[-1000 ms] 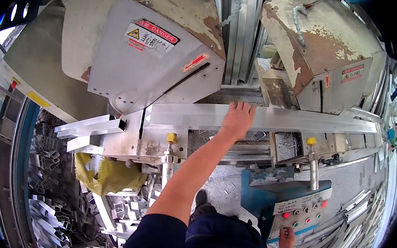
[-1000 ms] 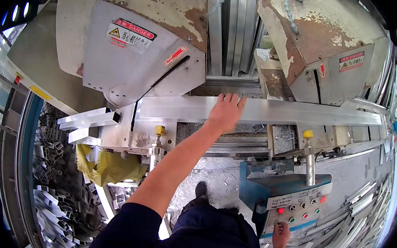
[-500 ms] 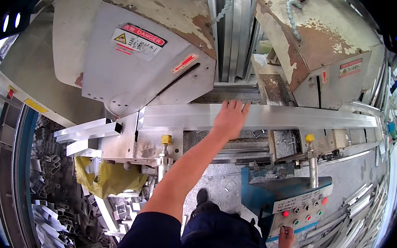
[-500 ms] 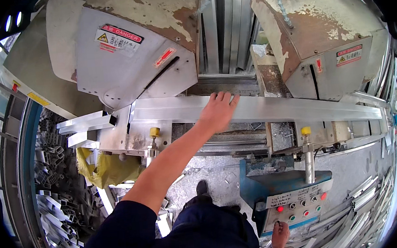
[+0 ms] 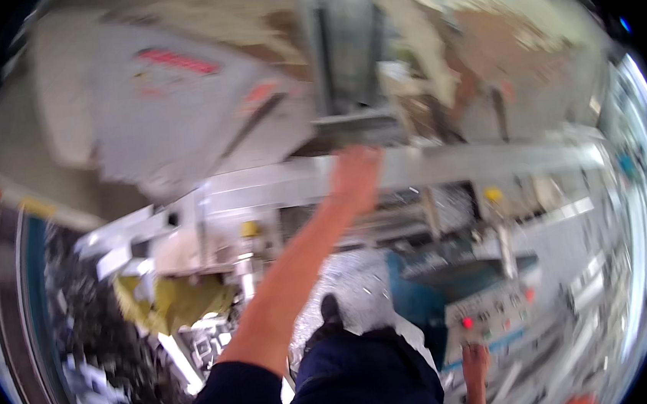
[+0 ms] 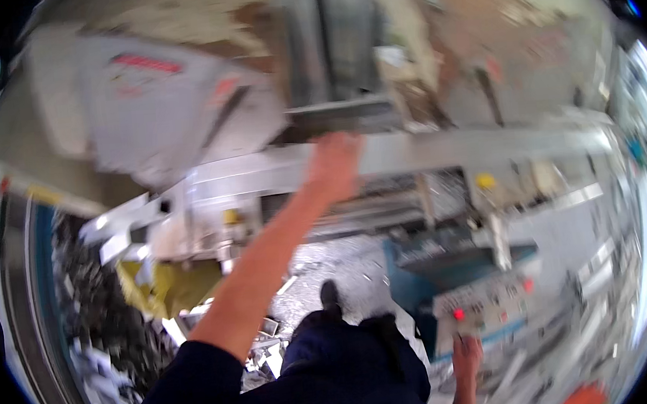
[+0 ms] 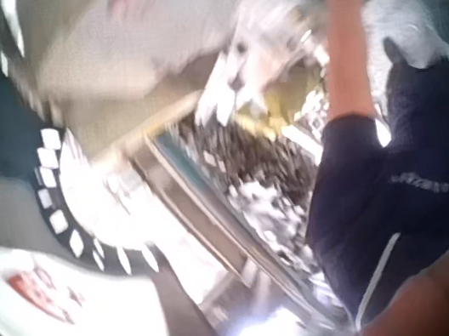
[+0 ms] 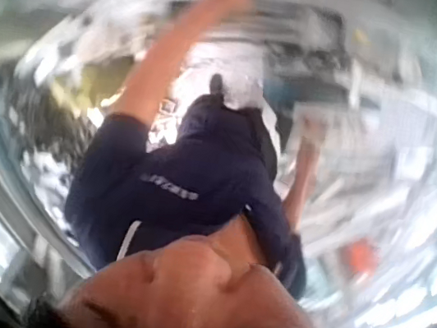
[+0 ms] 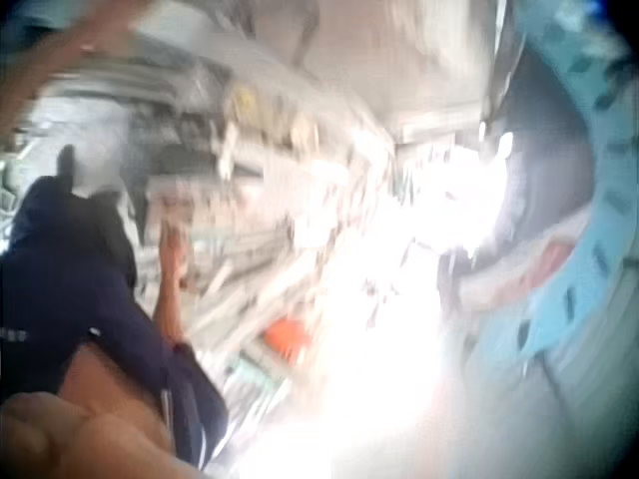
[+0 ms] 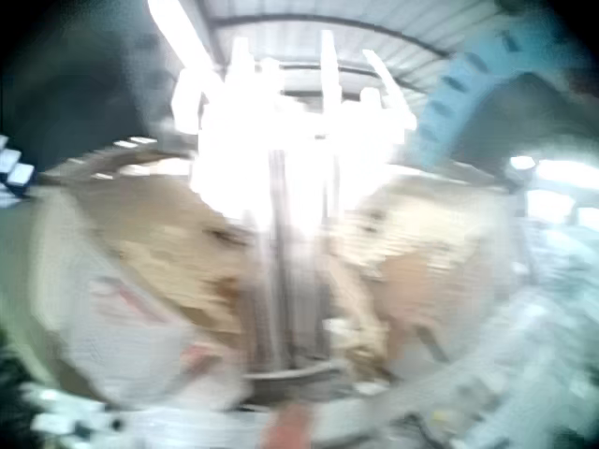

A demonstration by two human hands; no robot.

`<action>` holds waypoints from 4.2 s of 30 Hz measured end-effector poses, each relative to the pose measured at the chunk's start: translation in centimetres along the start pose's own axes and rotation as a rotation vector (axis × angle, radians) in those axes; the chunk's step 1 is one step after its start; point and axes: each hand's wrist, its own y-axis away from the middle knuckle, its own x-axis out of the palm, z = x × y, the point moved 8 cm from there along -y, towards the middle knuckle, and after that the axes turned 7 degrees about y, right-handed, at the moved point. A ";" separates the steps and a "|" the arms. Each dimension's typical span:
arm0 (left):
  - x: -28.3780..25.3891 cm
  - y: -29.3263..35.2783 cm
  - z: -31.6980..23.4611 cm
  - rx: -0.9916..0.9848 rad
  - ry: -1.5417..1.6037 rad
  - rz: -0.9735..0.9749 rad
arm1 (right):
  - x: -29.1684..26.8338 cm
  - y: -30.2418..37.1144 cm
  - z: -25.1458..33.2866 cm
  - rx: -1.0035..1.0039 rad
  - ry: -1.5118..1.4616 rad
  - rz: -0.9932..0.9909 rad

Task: The person selects aluminum profiles from a pile, measures them with a tape measure, and cuts them to length using a miter saw. The person repeatedly positions the profiles, operates the saw, and measures the cut pieces before stacking them.

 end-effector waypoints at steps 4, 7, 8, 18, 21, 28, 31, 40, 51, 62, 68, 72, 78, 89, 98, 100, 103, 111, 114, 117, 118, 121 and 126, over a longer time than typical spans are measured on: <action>-2.0 1.8 1.5 -0.104 0.076 -0.108 | -0.1 -0.4 1.0 0.101 0.099 0.057; -3.4 3.7 3.2 -0.190 -0.132 0.006 | 0.2 -1.5 1.5 0.115 -0.167 -0.066; -4.5 4.4 3.2 -0.186 -0.209 -0.066 | 0.3 -1.9 1.8 0.082 -0.238 -0.072; -3.3 4.5 0.9 -0.126 -0.218 -0.060 | -0.7 -1.1 -2.8 0.213 -0.406 -0.067; -3.2 4.3 0.9 -0.117 -0.212 -0.026 | -2.7 -0.8 -3.3 -0.007 -0.180 -0.236; -2.1 1.7 -0.6 -0.242 -0.202 0.065 | -3.2 -0.7 -4.2 -0.188 -0.084 -0.146; -1.1 0.5 -1.4 -0.318 -0.293 0.001 | -2.8 -1.2 -4.8 -0.202 -0.073 -0.065; -1.0 0.1 -0.7 -0.362 -0.234 0.018 | -3.2 -2.8 -6.6 -0.242 -0.134 -0.165; -1.6 0.4 -2.3 -0.419 -0.235 0.031 | -4.7 -11.6 -16.0 -0.015 -0.015 -0.269; -1.6 0.5 -2.2 -0.430 -0.254 0.041 | -6.0 -12.4 -16.5 -0.057 0.026 -0.203; -1.6 0.4 -2.1 -0.416 -0.247 0.024 | -6.5 -13.7 -16.4 -0.036 0.062 -0.105; -1.7 0.4 -2.2 -0.413 -0.248 0.019 | -6.2 -14.2 -16.8 0.038 0.097 -0.061; -1.8 0.5 -2.3 -0.405 -0.229 0.000 | -6.1 -14.6 -16.9 0.012 0.081 -0.067; -2.5 0.8 -3.4 -0.415 -0.159 0.003 | -4.7 -15.0 -17.8 -0.050 0.086 -0.055; -3.8 1.2 -3.9 -0.414 -0.138 -0.052 | -5.5 -15.2 -17.7 -0.071 0.071 -0.015; -3.8 1.2 -3.8 -0.406 -0.136 -0.062 | -5.8 -15.3 -17.3 -0.080 0.071 -0.016; -3.7 1.2 -3.5 -0.413 -0.114 -0.049 | -6.3 -15.2 -17.2 -0.105 0.040 -0.038; -3.9 1.4 -3.3 -0.425 -0.086 -0.070 | -6.5 -15.4 -18.0 -0.069 -0.109 0.060; -3.9 1.4 -3.1 -0.412 -0.114 -0.067 | -6.2 -15.8 -18.3 -0.044 -0.166 0.120; -3.8 1.3 -2.9 -0.420 -0.107 -0.046 | -6.0 -16.1 -18.7 -0.019 -0.191 0.154; -3.6 1.3 -2.7 -0.433 -0.103 -0.028 | -6.0 -16.3 -18.6 -0.052 -0.169 0.143; -3.5 1.2 -2.6 -0.440 -0.110 -0.024 | -6.0 -16.5 -18.5 -0.100 -0.152 0.122; -3.8 1.3 -2.7 -0.434 -0.095 -0.048 | -6.0 -16.6 -18.5 -0.083 -0.154 0.154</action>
